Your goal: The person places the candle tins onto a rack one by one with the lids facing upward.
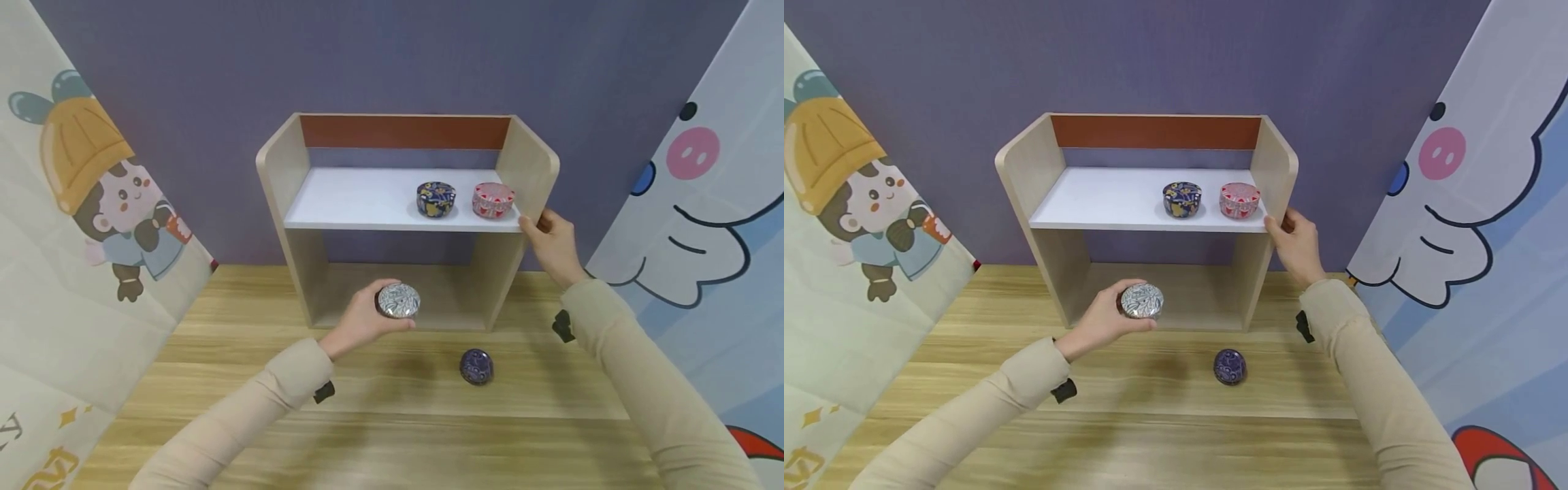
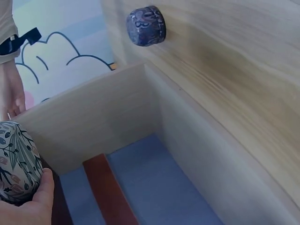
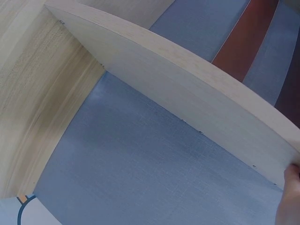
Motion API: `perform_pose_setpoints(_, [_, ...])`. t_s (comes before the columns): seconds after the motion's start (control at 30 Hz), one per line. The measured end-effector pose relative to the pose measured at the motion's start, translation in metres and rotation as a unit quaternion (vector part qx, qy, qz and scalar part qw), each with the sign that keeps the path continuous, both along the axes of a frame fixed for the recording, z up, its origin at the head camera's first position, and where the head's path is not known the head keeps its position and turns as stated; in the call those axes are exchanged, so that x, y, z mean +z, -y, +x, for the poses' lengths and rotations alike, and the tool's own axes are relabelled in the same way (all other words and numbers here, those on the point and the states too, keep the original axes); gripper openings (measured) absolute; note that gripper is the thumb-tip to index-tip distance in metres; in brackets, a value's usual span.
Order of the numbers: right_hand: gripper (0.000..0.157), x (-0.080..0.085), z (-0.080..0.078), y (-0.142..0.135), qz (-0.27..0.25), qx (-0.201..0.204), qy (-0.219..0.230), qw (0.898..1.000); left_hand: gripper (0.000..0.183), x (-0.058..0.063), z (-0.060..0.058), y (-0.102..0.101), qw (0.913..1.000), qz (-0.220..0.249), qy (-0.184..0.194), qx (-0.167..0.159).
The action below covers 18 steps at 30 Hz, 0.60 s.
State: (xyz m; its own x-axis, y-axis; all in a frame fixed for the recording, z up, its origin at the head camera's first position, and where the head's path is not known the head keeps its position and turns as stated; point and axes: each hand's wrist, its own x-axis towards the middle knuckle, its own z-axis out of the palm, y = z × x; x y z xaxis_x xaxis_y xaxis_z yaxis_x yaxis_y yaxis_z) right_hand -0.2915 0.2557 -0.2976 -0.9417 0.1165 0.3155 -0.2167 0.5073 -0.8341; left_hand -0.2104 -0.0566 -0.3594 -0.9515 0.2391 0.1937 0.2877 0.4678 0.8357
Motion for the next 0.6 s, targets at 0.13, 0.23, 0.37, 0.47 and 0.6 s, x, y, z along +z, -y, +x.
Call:
perform_pose_setpoints(0.13, [0.052,0.001,0.001,0.000,0.005,0.000,-0.001,1.000,0.073,0.012,-0.001,0.006,0.9999,-0.004,0.010,-0.001])
perform_pose_setpoints(0.23, [0.051,0.001,0.000,-0.001,0.007,-0.001,0.000,1.000,0.073,0.022,-0.003,0.011,0.9997,-0.009,0.023,-0.002])
perform_pose_setpoints(0.37, [0.051,0.000,-0.001,-0.001,0.008,-0.004,-0.001,1.000,0.076,0.036,-0.006,0.017,0.9994,-0.015,0.030,-0.009])
perform_pose_setpoints(0.47, [0.051,0.000,-0.001,-0.002,0.007,-0.003,-0.004,1.000,0.077,0.044,-0.008,0.020,0.9995,-0.015,0.022,-0.015])
perform_pose_setpoints(0.6, [0.050,0.000,0.000,-0.001,0.005,0.000,-0.009,1.000,0.076,0.054,-0.009,0.022,0.9996,-0.016,0.015,-0.014])
